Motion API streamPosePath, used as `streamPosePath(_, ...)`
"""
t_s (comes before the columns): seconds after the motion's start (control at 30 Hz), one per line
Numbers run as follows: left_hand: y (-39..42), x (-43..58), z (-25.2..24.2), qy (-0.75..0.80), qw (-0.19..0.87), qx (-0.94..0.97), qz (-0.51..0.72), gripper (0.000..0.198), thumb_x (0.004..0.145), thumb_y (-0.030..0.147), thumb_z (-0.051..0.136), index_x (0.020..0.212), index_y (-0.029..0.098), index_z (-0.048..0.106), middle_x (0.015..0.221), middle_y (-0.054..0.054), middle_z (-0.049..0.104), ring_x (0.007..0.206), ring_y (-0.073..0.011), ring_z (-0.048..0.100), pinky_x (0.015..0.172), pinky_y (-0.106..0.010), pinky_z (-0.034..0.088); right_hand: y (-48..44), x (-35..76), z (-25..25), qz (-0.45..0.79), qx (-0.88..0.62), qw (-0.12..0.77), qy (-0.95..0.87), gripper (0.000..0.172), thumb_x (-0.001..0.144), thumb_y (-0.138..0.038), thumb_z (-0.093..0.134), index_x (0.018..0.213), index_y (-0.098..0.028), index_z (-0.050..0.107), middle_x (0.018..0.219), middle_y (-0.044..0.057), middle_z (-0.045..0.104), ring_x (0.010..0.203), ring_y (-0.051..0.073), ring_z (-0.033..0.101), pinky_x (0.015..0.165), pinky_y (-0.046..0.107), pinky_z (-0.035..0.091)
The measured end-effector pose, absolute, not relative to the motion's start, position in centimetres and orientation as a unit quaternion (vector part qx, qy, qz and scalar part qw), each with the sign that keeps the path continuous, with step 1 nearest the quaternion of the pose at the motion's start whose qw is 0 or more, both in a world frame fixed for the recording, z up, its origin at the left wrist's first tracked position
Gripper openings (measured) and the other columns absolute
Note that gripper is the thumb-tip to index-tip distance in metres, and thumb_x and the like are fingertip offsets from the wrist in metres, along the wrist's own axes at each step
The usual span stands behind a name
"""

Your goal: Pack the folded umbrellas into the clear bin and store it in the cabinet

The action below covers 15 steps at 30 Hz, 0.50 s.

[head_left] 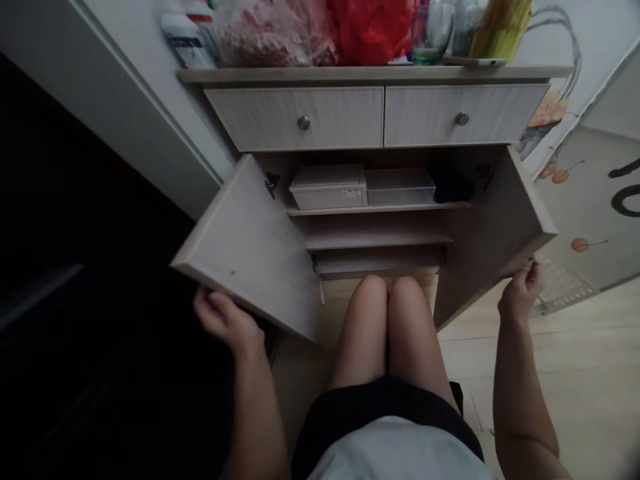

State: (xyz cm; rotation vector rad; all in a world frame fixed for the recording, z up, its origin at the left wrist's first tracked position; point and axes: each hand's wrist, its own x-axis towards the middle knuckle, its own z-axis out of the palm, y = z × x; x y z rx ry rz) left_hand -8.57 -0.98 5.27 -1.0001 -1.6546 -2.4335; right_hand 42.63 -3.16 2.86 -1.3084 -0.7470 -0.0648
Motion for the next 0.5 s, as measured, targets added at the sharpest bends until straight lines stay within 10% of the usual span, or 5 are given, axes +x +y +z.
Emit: streamPosePath(0.5, 10.3, 6.1, 4.2, -0.454, -0.248, -0.599, -0.611, 0.032, 0.091, 0.043, 0.06, 0.103, 0.017, 0.073, 0.088, -0.007, 0.077, 0.08, -0.0189, 0.075, 0.074, -0.029, 0.06, 7.9, 30.5, 6.0, 0.014, -0.625, 0.546, -0.558, 0.042, 0.101, -0.049, 0.041, 0.106, -0.02, 0.07, 0.097, 0.008, 0.068, 0.086, 0.019, 0.066, 0.077, 0.031, 0.049)
